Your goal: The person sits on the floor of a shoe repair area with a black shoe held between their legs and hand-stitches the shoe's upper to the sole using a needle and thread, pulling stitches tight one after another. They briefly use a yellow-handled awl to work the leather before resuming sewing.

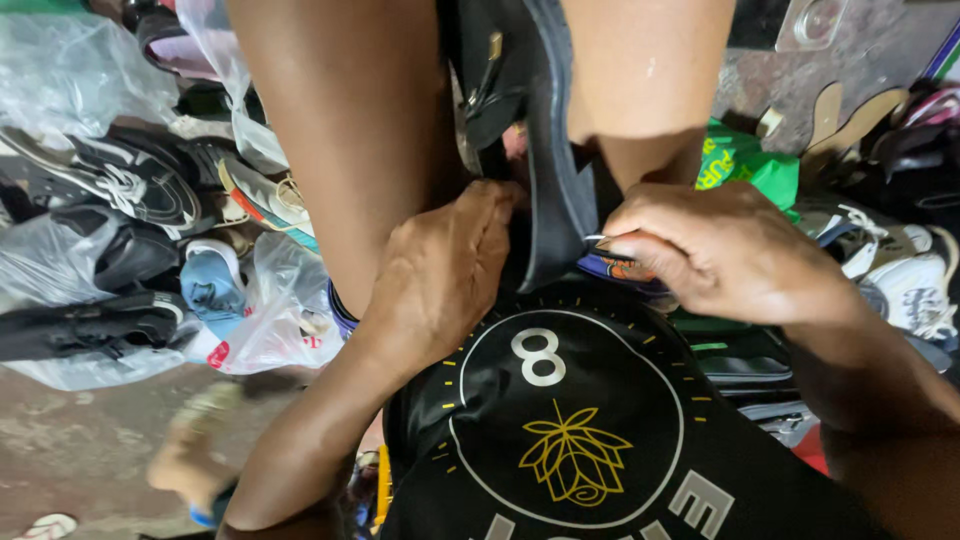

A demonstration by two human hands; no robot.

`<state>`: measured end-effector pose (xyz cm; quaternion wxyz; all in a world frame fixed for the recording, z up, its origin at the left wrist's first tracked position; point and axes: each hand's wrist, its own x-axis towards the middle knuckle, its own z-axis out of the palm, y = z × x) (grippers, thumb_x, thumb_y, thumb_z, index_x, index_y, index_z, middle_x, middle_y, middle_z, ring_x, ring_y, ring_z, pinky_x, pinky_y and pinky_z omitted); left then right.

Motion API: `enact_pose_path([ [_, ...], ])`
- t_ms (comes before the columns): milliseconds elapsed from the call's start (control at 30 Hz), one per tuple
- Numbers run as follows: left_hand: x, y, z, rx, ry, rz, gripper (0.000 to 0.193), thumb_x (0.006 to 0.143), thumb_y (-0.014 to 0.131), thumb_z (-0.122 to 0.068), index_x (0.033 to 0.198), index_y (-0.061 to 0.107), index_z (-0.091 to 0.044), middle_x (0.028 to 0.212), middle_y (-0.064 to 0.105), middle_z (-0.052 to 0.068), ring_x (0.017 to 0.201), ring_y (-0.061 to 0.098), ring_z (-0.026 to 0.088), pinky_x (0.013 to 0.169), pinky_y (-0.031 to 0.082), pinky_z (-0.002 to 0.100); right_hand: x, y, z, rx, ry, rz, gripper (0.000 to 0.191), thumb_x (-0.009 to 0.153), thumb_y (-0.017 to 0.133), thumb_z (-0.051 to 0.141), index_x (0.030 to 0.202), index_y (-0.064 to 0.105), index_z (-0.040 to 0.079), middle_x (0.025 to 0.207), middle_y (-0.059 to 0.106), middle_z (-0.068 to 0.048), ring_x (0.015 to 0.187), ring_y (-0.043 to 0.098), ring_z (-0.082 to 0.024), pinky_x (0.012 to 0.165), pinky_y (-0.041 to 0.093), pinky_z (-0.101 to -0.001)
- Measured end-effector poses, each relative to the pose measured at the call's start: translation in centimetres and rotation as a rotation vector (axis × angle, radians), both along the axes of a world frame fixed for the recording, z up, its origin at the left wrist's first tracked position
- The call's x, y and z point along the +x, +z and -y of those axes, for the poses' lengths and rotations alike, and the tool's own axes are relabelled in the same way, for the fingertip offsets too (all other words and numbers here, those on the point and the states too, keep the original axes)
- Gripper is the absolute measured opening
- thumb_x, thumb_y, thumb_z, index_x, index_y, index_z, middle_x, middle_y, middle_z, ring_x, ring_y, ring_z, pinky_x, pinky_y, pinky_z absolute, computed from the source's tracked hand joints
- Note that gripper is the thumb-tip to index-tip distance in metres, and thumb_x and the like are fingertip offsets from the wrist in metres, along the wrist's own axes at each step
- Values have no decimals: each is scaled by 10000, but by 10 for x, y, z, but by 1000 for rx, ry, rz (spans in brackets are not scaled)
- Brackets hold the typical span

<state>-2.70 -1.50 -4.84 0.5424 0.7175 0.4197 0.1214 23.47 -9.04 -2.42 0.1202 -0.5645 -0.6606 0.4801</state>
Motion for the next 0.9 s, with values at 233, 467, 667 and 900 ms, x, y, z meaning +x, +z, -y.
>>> enact_pose_path([
  [233,5,11,-21,-175,-158,15,140,890,677,-102,1014,727,-61,877,718,177,774,716,356,656,544,411,-10,9,3,171,56,72,211,876,748,94,1043,622,72,878,674,-46,634,672,-225,498,512,-365],
  [467,8,10,-23,-338,-114,35,143,896,670,-86,1017,737,-50,870,758,135,741,781,223,663,567,323,-13,10,6,186,47,105,221,881,774,99,1049,635,63,919,691,-68,620,667,-229,490,510,-366],
  [667,7,10,-22,-393,-96,20,176,882,672,-108,1036,749,-71,877,780,123,744,800,216,672,578,321,-12,11,8,216,44,108,204,879,753,85,1040,628,71,935,696,-63,655,675,-251,542,522,-375],
  [900,8,5,-24,-222,-213,-88,210,849,658,-161,1009,772,-85,898,731,194,849,721,369,786,561,444,-29,20,3,282,61,286,143,917,715,69,1008,605,54,894,666,-100,708,663,-302,600,515,-436],
])
